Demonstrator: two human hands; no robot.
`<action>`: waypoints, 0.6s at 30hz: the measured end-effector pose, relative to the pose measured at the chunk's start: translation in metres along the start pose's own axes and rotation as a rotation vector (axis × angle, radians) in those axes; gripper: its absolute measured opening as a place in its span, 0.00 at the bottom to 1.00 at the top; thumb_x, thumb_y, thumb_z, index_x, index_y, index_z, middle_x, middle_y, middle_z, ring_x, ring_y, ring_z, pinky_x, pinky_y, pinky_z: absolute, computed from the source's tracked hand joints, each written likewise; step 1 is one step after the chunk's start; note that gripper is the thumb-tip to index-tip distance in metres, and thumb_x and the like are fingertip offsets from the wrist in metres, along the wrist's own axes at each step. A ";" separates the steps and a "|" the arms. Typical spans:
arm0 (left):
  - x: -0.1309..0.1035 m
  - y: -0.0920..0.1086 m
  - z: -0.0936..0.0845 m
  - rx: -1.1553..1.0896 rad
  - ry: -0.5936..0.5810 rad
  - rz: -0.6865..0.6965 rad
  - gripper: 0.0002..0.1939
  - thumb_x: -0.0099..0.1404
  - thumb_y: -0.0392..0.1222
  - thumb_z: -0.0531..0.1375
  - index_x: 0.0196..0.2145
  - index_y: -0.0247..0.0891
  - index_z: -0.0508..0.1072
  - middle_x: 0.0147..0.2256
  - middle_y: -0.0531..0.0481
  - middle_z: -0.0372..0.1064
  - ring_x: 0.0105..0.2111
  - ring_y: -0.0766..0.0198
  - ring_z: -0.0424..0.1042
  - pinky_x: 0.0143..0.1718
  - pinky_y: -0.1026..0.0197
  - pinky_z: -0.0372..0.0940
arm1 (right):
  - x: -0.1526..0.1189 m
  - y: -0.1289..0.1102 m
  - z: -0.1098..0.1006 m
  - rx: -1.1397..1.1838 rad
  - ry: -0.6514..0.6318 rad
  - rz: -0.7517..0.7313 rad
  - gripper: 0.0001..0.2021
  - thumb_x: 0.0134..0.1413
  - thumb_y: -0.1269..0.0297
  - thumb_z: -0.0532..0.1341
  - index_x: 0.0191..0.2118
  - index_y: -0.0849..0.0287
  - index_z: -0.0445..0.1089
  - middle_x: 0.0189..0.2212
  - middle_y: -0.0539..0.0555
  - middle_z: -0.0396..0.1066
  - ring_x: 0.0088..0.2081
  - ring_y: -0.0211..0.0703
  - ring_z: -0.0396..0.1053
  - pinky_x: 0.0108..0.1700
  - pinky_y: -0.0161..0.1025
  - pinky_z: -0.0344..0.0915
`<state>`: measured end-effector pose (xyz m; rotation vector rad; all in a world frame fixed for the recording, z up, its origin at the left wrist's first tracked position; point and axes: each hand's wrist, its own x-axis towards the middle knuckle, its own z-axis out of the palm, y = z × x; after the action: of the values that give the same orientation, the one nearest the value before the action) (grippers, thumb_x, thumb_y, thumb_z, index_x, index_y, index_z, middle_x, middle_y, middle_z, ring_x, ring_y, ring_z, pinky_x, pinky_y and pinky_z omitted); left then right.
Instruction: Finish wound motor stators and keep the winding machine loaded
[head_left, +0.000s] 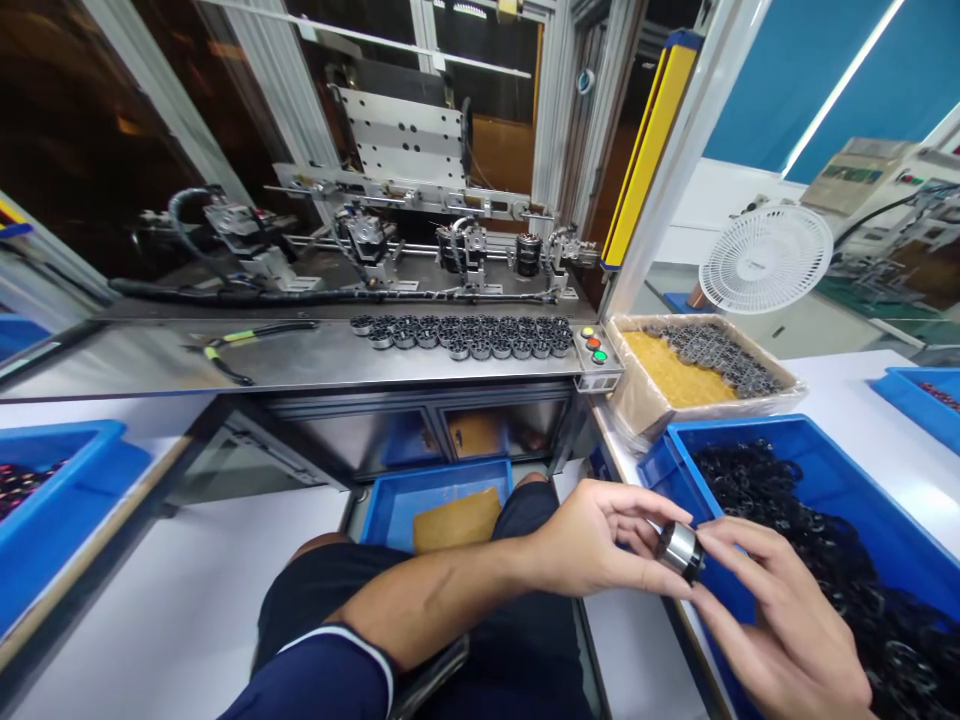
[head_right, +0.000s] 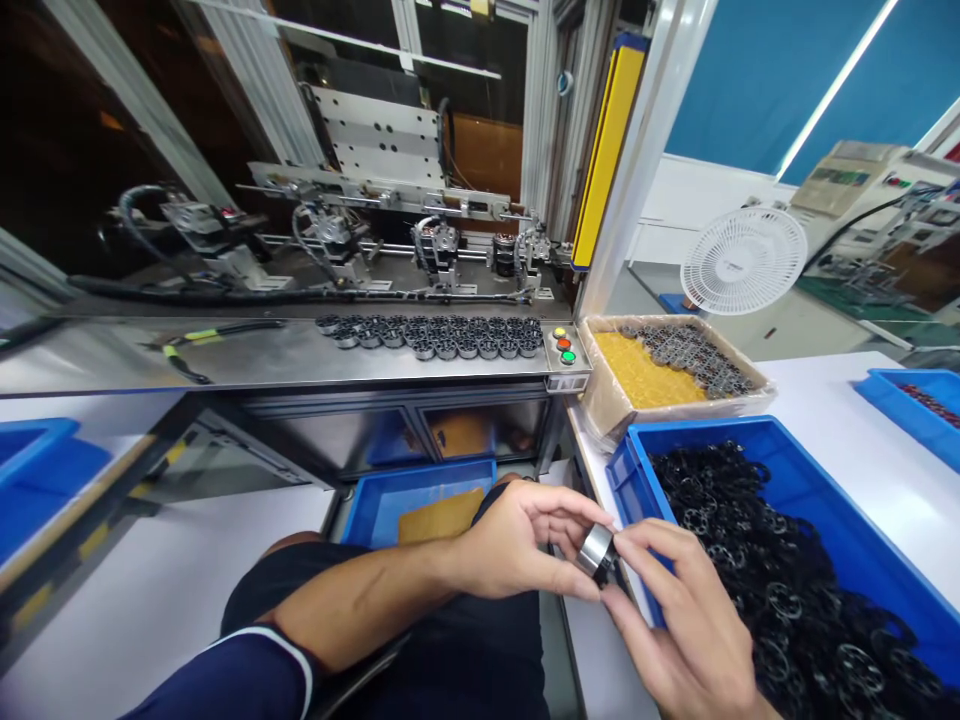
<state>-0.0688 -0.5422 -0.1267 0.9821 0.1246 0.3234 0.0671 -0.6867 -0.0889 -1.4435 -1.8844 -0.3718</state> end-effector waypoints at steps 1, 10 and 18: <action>0.000 0.001 0.000 -0.003 0.008 -0.008 0.38 0.30 0.33 0.80 0.44 0.33 0.80 0.31 0.52 0.77 0.29 0.71 0.74 0.37 0.67 0.69 | 0.000 0.000 0.000 -0.013 0.000 -0.010 0.16 0.59 0.81 0.62 0.53 0.69 0.69 0.45 0.61 0.70 0.48 0.44 0.70 0.51 0.39 0.69; 0.001 -0.009 -0.002 -0.083 0.022 -0.072 0.39 0.28 0.32 0.80 0.43 0.34 0.80 0.36 0.50 0.78 0.33 0.69 0.76 0.41 0.64 0.70 | -0.008 0.009 -0.001 -0.057 -0.040 -0.114 0.18 0.57 0.82 0.65 0.53 0.73 0.69 0.46 0.64 0.69 0.50 0.49 0.69 0.52 0.46 0.69; 0.001 -0.011 -0.003 -0.115 0.021 -0.099 0.38 0.27 0.32 0.80 0.42 0.35 0.80 0.35 0.49 0.78 0.33 0.68 0.76 0.42 0.63 0.71 | -0.007 0.011 0.000 -0.112 -0.058 -0.136 0.18 0.57 0.80 0.66 0.54 0.73 0.69 0.45 0.65 0.70 0.49 0.49 0.69 0.49 0.47 0.69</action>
<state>-0.0659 -0.5450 -0.1370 0.8562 0.1715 0.2469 0.0781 -0.6886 -0.0957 -1.4150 -2.0431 -0.5126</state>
